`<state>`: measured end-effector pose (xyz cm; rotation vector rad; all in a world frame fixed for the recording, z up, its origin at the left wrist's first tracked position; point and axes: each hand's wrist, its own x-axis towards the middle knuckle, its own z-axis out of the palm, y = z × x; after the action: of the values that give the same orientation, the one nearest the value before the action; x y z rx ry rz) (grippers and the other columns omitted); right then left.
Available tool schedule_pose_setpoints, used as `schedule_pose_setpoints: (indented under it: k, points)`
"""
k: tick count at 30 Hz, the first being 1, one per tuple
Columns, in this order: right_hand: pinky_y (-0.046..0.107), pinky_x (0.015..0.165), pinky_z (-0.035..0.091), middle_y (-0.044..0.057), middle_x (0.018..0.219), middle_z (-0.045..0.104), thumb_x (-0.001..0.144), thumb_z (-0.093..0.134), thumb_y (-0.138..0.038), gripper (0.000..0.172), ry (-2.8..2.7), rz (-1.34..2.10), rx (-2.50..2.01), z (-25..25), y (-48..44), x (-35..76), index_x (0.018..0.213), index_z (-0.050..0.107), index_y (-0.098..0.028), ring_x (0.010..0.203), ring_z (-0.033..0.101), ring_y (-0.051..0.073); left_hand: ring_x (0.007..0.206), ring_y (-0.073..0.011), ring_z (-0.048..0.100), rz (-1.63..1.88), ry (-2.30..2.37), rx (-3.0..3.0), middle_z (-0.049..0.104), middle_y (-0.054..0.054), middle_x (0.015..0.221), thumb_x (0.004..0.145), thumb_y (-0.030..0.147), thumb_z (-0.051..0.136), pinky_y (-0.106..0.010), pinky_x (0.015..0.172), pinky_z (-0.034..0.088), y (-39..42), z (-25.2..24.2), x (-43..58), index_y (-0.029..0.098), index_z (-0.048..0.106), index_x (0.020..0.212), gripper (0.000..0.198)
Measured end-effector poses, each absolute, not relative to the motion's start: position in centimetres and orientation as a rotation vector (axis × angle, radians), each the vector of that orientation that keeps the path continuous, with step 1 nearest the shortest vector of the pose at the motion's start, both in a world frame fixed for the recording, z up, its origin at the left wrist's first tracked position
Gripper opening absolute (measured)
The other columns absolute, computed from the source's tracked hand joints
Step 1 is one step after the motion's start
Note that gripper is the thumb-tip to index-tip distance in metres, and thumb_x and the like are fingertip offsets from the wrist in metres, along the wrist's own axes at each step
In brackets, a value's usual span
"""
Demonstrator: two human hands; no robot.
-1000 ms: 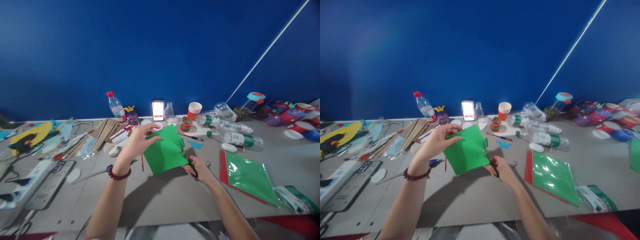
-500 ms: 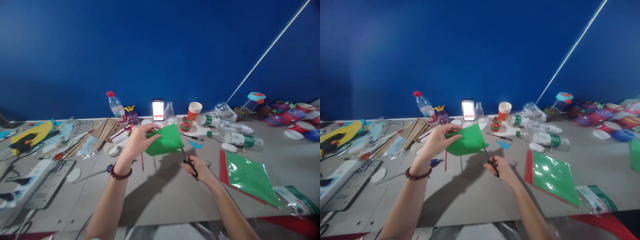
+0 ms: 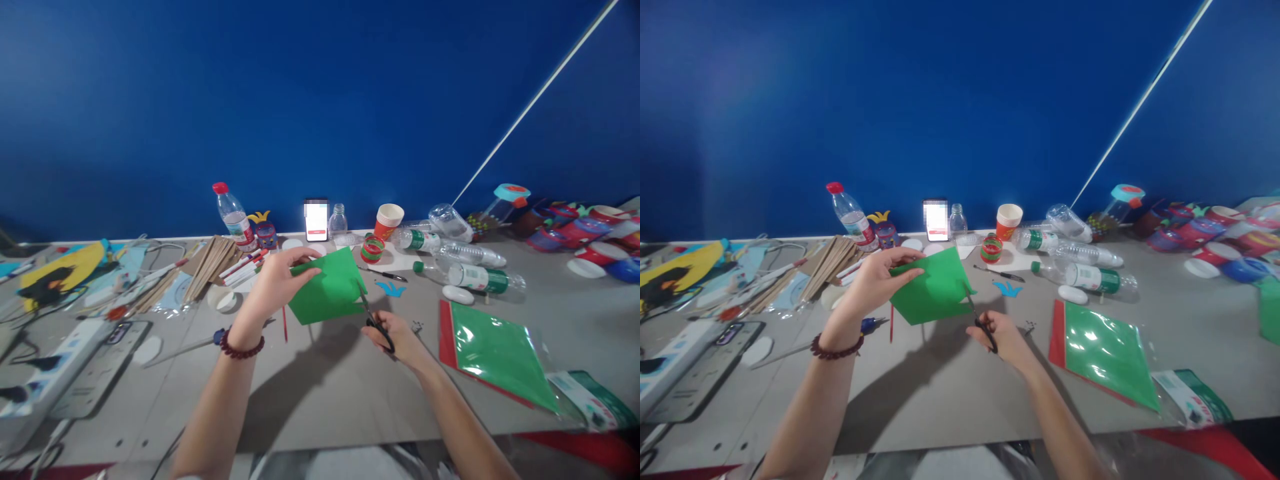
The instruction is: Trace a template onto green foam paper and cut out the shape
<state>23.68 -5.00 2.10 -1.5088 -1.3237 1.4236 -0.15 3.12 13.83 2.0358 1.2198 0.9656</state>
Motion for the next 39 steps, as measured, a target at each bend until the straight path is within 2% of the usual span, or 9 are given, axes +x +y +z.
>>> schedule_pose_setpoints:
  k: [14, 19, 23, 26, 29, 32, 35, 37, 39]
  points:
    - [0.022, 0.039, 0.022, -0.008, 0.041, 0.043, 0.063, 0.073, -0.054, 0.044, -1.330, 1.421, -1.527, 1.6, -4.9, 23.9, 0.066, 0.043, -0.022, 0.037, 0.033, 0.008, 0.081, -0.0176, 0.066, 1.006, 1.203, 2.042, 0.073, -0.004, 0.088, 0.078, 0.023, 0.067, -0.028, 0.073, 0.051, 3.1, 13.9, -0.2, 0.020, 0.070, 0.097, 0.020]
    - [0.022, 0.040, 0.023, -0.008, 0.041, 0.045, 0.066, 0.073, -0.052, 0.043, -1.337, 1.408, -1.450, 1.4, -5.0, 24.1, 0.066, 0.044, -0.022, 0.038, 0.035, 0.008, 0.081, -0.0162, 0.064, 1.108, 1.182, 1.933, 0.069, -0.004, 0.084, 0.075, 0.027, 0.072, -0.026, 0.072, 0.052, 3.0, 13.7, 0.1, 0.019, 0.066, 0.109, 0.036]
    - [0.022, 0.039, 0.023, -0.007, 0.042, 0.046, 0.073, 0.068, -0.049, 0.038, -1.353, 1.387, -1.401, 1.4, -5.1, 24.4, 0.065, 0.044, -0.021, 0.037, 0.034, 0.007, 0.073, -0.0146, 0.062, 1.094, 1.164, 1.770, 0.067, -0.002, 0.081, 0.070, 0.031, 0.076, -0.023, 0.061, 0.050, 2.8, 14.1, 0.3, 0.019, 0.062, 0.116, 0.050]
    - [0.021, 0.037, 0.021, -0.007, 0.042, 0.045, 0.076, 0.064, -0.048, 0.034, -1.343, 1.412, -1.368, 1.4, -5.2, 24.7, 0.066, 0.045, -0.021, 0.035, 0.032, 0.007, 0.063, -0.0122, 0.061, 1.132, 1.056, 1.507, 0.067, -0.002, 0.078, 0.068, 0.034, 0.077, -0.021, 0.055, 0.048, 2.6, 14.4, 0.3, 0.019, 0.062, 0.116, 0.052]
    - [0.021, 0.035, 0.018, -0.008, 0.041, 0.044, 0.075, 0.063, -0.050, 0.035, -1.271, 1.446, -1.322, 1.3, -5.3, 24.8, 0.069, 0.045, -0.021, 0.033, 0.029, 0.006, 0.067, -0.0141, 0.064, 1.108, 0.872, 1.260, 0.070, -0.003, 0.084, 0.072, 0.042, 0.071, -0.022, 0.056, 0.049, 2.2, 14.1, 0.2, 0.021, 0.064, 0.116, 0.050]
    - [0.020, 0.034, 0.016, -0.008, 0.040, 0.043, 0.074, 0.063, -0.053, 0.037, -1.224, 1.443, -1.270, 1.4, -5.4, 24.8, 0.069, 0.045, -0.021, 0.032, 0.027, 0.006, 0.080, -0.0209, 0.068, 1.017, 0.752, 1.115, 0.072, -0.006, 0.093, 0.074, 0.047, 0.066, -0.026, 0.062, 0.052, 1.5, 13.1, 0.3, 0.020, 0.067, 0.113, 0.048]
    - [0.021, 0.033, 0.015, -0.007, 0.038, 0.041, 0.074, 0.062, -0.055, 0.040, -1.226, 1.441, -1.201, 1.7, -5.5, 24.8, 0.062, 0.043, -0.022, 0.032, 0.027, 0.007, 0.100, -0.0285, 0.066, 0.884, 0.678, 1.200, 0.072, -0.008, 0.104, 0.075, 0.045, 0.068, -0.033, 0.079, 0.053, 0.5, 12.3, 0.8, 0.019, 0.066, 0.116, 0.048]
    - [0.022, 0.032, 0.014, -0.007, 0.036, 0.038, 0.073, 0.062, -0.057, 0.043, -1.209, 1.454, -1.178, 1.9, -5.5, 24.8, 0.059, 0.041, -0.023, 0.031, 0.025, 0.006, 0.114, -0.0308, 0.059, 0.813, 0.589, 1.339, 0.068, -0.009, 0.118, 0.077, 0.039, 0.070, -0.039, 0.096, 0.047, -0.4, 12.1, 1.1, 0.019, 0.063, 0.121, 0.048]
    - [0.022, 0.031, 0.012, -0.008, 0.036, 0.036, 0.071, 0.063, -0.058, 0.043, -1.170, 1.470, -1.179, 2.0, -5.6, 24.8, 0.059, 0.042, -0.023, 0.030, 0.023, 0.006, 0.121, -0.0314, 0.055, 0.797, 0.518, 1.419, 0.063, -0.009, 0.128, 0.078, 0.035, 0.071, -0.042, 0.104, 0.041, -1.5, 11.7, 1.5, 0.021, 0.060, 0.126, 0.051]
